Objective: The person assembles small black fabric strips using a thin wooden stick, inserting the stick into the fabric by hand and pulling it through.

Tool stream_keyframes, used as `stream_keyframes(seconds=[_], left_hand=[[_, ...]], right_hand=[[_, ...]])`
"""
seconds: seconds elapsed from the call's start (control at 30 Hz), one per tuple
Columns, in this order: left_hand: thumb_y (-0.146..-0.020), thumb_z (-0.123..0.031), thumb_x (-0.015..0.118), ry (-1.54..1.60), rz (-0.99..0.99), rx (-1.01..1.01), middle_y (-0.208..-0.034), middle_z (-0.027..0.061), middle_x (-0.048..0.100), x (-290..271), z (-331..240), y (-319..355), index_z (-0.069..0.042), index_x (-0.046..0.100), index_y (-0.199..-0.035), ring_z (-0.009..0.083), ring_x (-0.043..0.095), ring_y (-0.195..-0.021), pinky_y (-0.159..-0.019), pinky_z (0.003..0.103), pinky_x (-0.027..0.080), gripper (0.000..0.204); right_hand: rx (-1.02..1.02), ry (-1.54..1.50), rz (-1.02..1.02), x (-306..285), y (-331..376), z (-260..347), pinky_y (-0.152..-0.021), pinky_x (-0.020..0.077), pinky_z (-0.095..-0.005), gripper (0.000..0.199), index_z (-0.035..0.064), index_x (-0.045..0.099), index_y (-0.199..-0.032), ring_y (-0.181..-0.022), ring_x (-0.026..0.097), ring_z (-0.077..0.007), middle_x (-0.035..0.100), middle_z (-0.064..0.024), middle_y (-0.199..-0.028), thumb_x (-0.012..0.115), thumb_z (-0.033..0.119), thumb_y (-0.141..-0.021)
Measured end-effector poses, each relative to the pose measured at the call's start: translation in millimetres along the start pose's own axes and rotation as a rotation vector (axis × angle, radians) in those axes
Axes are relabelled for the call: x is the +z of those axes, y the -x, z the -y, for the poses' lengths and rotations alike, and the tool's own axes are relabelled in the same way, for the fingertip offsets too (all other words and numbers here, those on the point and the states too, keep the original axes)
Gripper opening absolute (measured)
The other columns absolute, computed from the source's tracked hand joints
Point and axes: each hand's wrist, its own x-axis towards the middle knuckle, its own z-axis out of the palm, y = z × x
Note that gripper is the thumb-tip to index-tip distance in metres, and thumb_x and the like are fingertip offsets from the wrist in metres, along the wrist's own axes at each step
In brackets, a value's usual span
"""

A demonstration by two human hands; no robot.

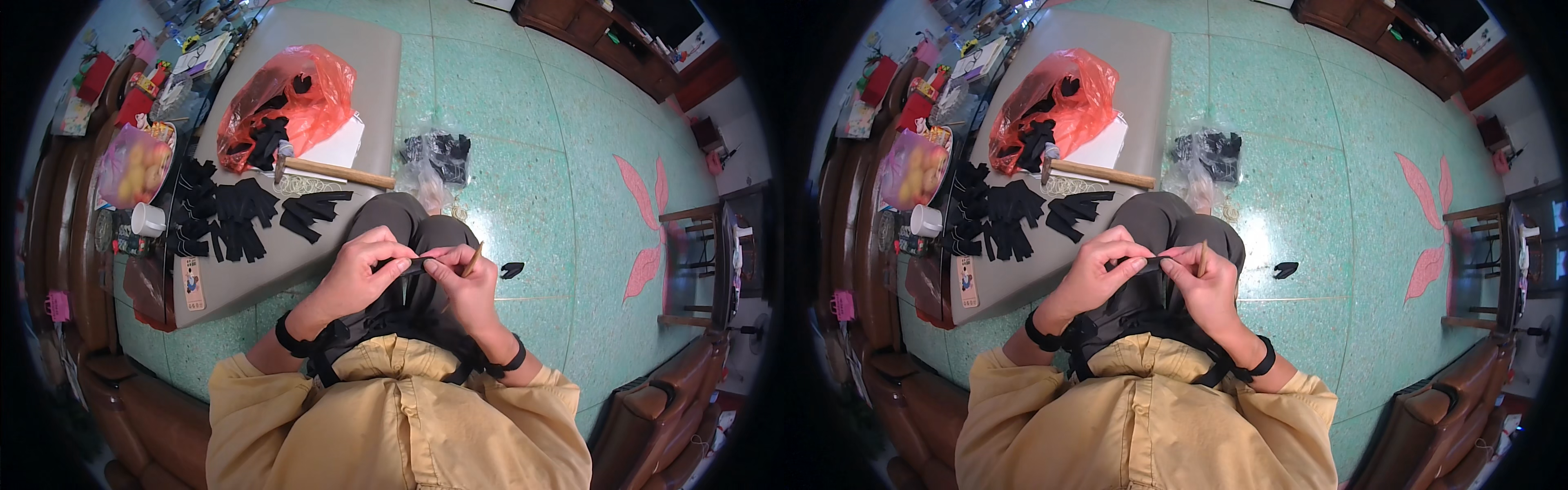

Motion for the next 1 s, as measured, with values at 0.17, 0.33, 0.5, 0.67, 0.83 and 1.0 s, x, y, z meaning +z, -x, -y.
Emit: stream_keyframes(seconds=[0.17,0.33,0.5,0.67,0.83,1.0], left_hand=[[-0.081,-0.005,0.063,0.143,0.021,-0.108,-0.071,0.0007,0.052,-2,7,1,-0.003,0.067,-0.089,0.0072,0.043,-0.061,-0.054,0.021,0.033,0.009],[-0.078,-0.008,0.068,0.056,-0.071,0.038,-0.069,0.0002,0.054,0,9,1,-0.002,0.068,-0.086,0.0066,0.043,-0.058,-0.052,0.02,0.033,0.009],[-0.076,-0.007,0.07,0.054,0.036,-0.101,-0.073,0.0014,0.055,-1,7,0,-0.004,0.068,-0.086,0.0084,0.049,-0.064,-0.056,0.021,0.037,0.011],[-0.073,-0.006,0.07,-0.092,-0.021,0.111,-0.075,0.0034,0.055,0,6,-4,-0.005,0.069,-0.086,0.0134,0.052,-0.068,-0.06,0.024,0.041,0.013],[-0.072,-0.004,0.07,-0.183,-0.046,0.241,-0.075,0.0054,0.054,2,2,-8,-0.003,0.066,-0.084,0.0174,0.052,-0.07,-0.062,0.026,0.042,0.013],[-0.075,-0.003,0.066,-0.196,0.017,0.207,-0.075,0.0057,0.053,4,-2,-9,0.0,0.062,-0.08,0.0176,0.051,-0.072,-0.065,0.027,0.041,0.008]], right_hand=[[-0.025,-0.012,0.016,7,8,2,-0.065,0.0465,-0.0247,0.014,-0.0026,0.054,-0.07,-0.077,0.06,-0.0127,0.064,-0.0102,-0.081,0.065,-0.003,-0.077],[0.027,-0.109,0.036,3,0,-8,-0.065,0.0459,-0.0236,0.012,-0.0022,0.055,-0.071,-0.075,0.058,-0.0098,0.064,-0.01,-0.081,0.066,-0.002,-0.077],[0.048,-0.215,0.216,-13,-7,-16,-0.062,0.0436,-0.0203,0.012,-0.0005,0.056,-0.073,-0.072,0.054,-0.0067,0.063,-0.0089,-0.091,0.067,-0.001,-0.077],[-0.025,-0.132,0.185,-14,-1,-12,-0.058,0.0419,-0.0199,0.013,0.0,0.055,-0.073,-0.068,0.053,-0.0062,0.063,-0.0079,-0.092,0.068,-0.001,-0.076],[-0.214,0.003,0.111,-8,2,-7,-0.053,0.0401,-0.0203,0.015,0.0005,0.053,-0.072,-0.06,0.05,-0.0052,0.064,-0.0089,-0.091,0.068,-0.001,-0.076],[-0.077,0.034,0.087,-9,5,-14,-0.058,0.0428,-0.0205,0.015,0.0006,0.053,-0.071,-0.067,0.053,-0.006,0.064,-0.0102,-0.088,0.066,0.0,-0.078]])
